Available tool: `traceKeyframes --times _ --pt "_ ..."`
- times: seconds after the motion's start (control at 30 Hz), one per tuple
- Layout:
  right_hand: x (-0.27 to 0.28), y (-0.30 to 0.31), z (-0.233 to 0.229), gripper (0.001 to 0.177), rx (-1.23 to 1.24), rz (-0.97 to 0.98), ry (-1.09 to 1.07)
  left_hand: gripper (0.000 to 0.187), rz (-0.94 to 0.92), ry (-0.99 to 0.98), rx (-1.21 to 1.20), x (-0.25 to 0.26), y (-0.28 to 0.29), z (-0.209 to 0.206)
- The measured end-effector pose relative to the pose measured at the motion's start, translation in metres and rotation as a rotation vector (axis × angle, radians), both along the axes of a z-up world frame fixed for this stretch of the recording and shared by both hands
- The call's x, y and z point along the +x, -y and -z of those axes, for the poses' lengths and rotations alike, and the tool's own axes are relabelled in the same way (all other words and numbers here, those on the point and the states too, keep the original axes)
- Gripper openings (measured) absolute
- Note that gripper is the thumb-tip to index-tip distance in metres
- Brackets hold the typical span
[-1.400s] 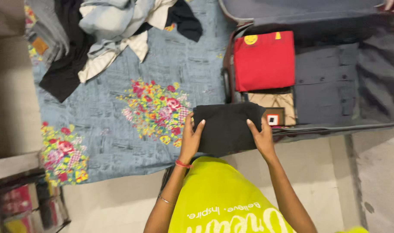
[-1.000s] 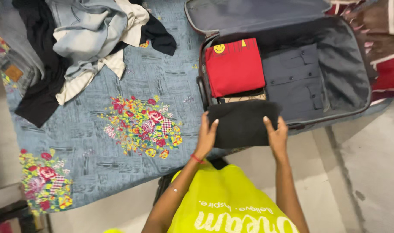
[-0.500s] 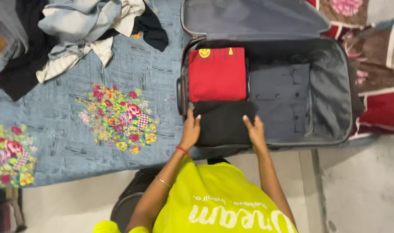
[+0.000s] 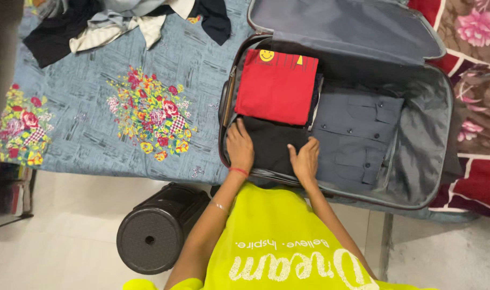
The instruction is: The person folds black trousers and a pair of light blue jeans on a bed before placing them into an open suitcase.
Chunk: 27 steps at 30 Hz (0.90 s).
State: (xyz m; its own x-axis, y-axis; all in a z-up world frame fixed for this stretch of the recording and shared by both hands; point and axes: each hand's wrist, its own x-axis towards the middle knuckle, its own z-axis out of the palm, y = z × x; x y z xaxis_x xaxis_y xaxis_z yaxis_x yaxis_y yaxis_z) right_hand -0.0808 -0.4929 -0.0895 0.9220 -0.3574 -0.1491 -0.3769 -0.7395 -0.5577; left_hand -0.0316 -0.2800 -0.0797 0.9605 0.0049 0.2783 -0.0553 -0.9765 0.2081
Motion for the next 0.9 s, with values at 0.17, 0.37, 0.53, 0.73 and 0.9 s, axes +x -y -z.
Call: traceKeyframes --times 0.17,0.37,0.53,0.73,0.9 --pt "0.003 -0.018 -0.061 0.125 -0.320 -0.454 0.110 0.113 0.487 -0.177 0.013 -0.014 -0.005 -0.035" --pt "0.020 -0.006 -0.042 0.149 -0.386 -0.612 -0.434 0.157 0.407 -0.570 0.228 0.017 -0.026 -0.036" --pt "0.029 -0.001 -0.024 0.157 -0.399 -0.663 -0.579 0.166 0.351 -0.733 0.399 0.025 -0.018 -0.027" --pt "0.039 -0.001 0.009 0.159 -0.390 -0.670 -0.630 0.166 0.313 -0.762 0.482 0.026 -0.009 0.004" --pt "0.042 0.002 0.043 0.164 -0.377 -0.685 -0.633 0.162 0.275 -0.684 0.479 0.029 -0.008 0.050"
